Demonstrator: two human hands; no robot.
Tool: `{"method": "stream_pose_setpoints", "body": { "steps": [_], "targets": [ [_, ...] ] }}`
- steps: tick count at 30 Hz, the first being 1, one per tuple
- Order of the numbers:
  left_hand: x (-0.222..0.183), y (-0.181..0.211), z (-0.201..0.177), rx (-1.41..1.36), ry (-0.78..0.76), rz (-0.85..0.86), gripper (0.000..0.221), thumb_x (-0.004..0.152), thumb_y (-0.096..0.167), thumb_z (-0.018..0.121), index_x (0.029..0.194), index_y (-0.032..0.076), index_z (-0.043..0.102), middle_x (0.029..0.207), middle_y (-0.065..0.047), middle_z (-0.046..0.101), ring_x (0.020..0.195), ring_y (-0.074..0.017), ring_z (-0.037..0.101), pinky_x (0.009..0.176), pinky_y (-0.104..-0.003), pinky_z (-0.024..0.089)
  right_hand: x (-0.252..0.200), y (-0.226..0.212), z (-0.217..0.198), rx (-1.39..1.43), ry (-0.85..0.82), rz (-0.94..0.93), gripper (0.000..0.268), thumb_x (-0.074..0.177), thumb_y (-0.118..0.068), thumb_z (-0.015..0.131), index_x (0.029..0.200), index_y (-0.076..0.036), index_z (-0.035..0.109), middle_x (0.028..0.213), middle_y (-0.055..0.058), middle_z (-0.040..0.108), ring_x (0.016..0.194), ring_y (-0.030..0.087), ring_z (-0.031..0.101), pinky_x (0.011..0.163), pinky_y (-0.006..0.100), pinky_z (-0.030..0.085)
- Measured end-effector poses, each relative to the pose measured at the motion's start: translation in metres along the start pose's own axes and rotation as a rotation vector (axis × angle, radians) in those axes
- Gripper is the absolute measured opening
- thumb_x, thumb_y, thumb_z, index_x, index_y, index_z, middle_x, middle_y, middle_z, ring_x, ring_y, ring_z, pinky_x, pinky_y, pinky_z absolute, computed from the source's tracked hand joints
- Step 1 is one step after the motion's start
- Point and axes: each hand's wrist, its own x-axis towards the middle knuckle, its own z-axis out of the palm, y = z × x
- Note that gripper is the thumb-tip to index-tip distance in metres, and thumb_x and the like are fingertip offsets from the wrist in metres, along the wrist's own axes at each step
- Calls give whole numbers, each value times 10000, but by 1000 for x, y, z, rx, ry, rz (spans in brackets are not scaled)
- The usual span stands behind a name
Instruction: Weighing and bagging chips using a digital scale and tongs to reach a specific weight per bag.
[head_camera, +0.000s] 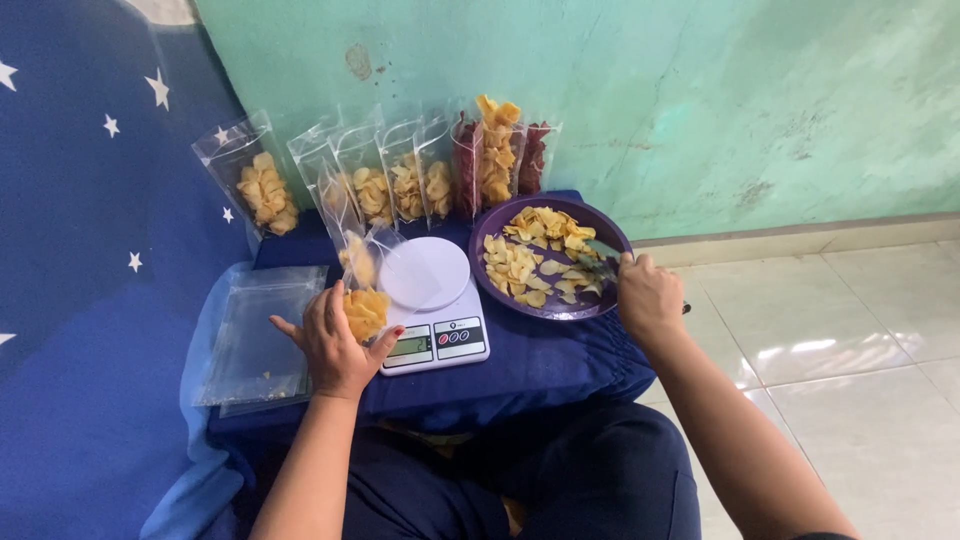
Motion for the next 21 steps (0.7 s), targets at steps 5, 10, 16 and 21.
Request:
{"method": "stream_pose_setpoints", "body": {
  "steps": [5,10,16,21],
  "targets": [
    [1,-2,2,-3,-2,9,1005,889,832,525,1422,-20,551,1274,-181,589,1163,-362,605,1113,-759,73,6,0,3,9,32,-2,212,955,-138,536,1069,-111,712,787,70,676,673,322,738,599,426,559],
    [0,-2,1,-13,-5,13,990,891,816,539,1419,-21,544,1274,-179,579,1166,-364,595,1094,-778,80,7,0,8,-10,51,2,197,943,-145,543,1047,-139,710,760,60,673,666,310,733,590,421,556],
    [0,2,-3,-8,-23,-2,981,871,793,577,1436,-7,534,1299,-174,575,1180,-368,587,1095,-777,87,8,10,6,181,-268,72,339,971,-165,534,1256,-126,712,862,140,748,794,398,767,671,480,582],
    [2,3,-2,-10,-14,-9,955,874,770,594,1431,-3,539,1298,-173,584,1188,-365,591,1104,-775,75,10,25,-24,376,-436,221,494,883,-347,653,1365,-236,673,1071,166,784,1043,408,752,871,530,579]
  ]
}}
